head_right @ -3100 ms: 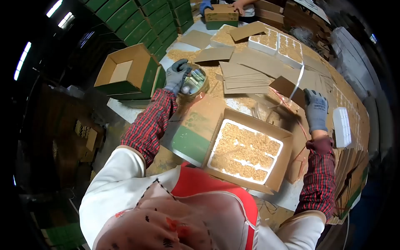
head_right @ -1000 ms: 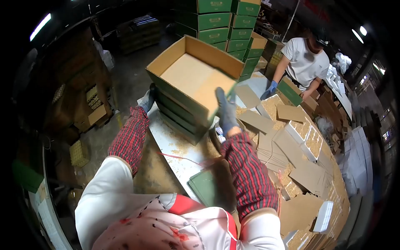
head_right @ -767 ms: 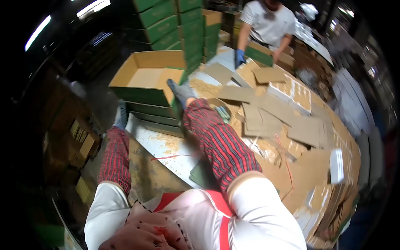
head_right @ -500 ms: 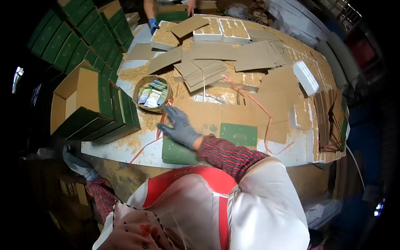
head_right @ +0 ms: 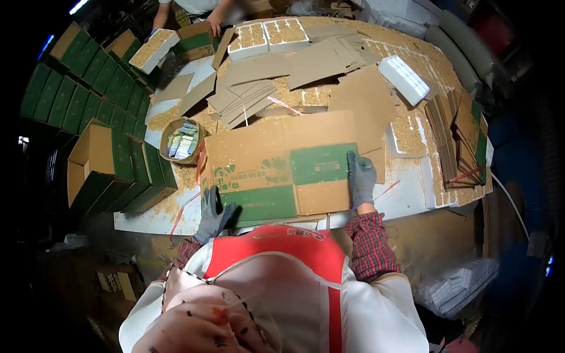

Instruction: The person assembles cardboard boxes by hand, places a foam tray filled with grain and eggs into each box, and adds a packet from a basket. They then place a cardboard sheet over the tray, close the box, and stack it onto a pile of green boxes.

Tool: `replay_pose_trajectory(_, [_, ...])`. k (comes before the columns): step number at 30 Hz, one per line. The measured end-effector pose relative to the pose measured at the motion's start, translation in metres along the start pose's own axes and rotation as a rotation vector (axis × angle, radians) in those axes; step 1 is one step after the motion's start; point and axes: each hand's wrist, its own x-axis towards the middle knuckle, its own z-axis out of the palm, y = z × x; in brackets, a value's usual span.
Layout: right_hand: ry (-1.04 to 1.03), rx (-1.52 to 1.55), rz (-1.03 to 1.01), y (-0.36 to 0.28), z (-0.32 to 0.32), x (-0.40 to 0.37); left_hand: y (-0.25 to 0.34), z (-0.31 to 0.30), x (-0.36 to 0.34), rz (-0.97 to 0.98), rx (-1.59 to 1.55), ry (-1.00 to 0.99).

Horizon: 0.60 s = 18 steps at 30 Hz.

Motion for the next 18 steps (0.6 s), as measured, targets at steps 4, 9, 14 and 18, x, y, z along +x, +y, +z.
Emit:
replay_pose_trajectory(4, [0.175,0.312,-0.396,-0.045,-0.015,0.046,0.121,-0.112,0.019,0.560,0.314,0.439])
replay_pose_trajectory(9, [0.043,0.060,-0.522,-0.043,0.036,0.077,0.183,-0.163,0.040,0.419,0.480,-0.373])
replay_pose_trajectory(14, [-0.015,0.189,-0.410,-0.140,0.068,0.005,0.213,-0.139,0.006,0.594,0.173,-0.639])
replay_pose_trajectory(18, [-0.324,0.474,-0.295,-0.173,0.042,-0.017,0.157,-0.085,0.014,0.182,-1.006,-0.675])
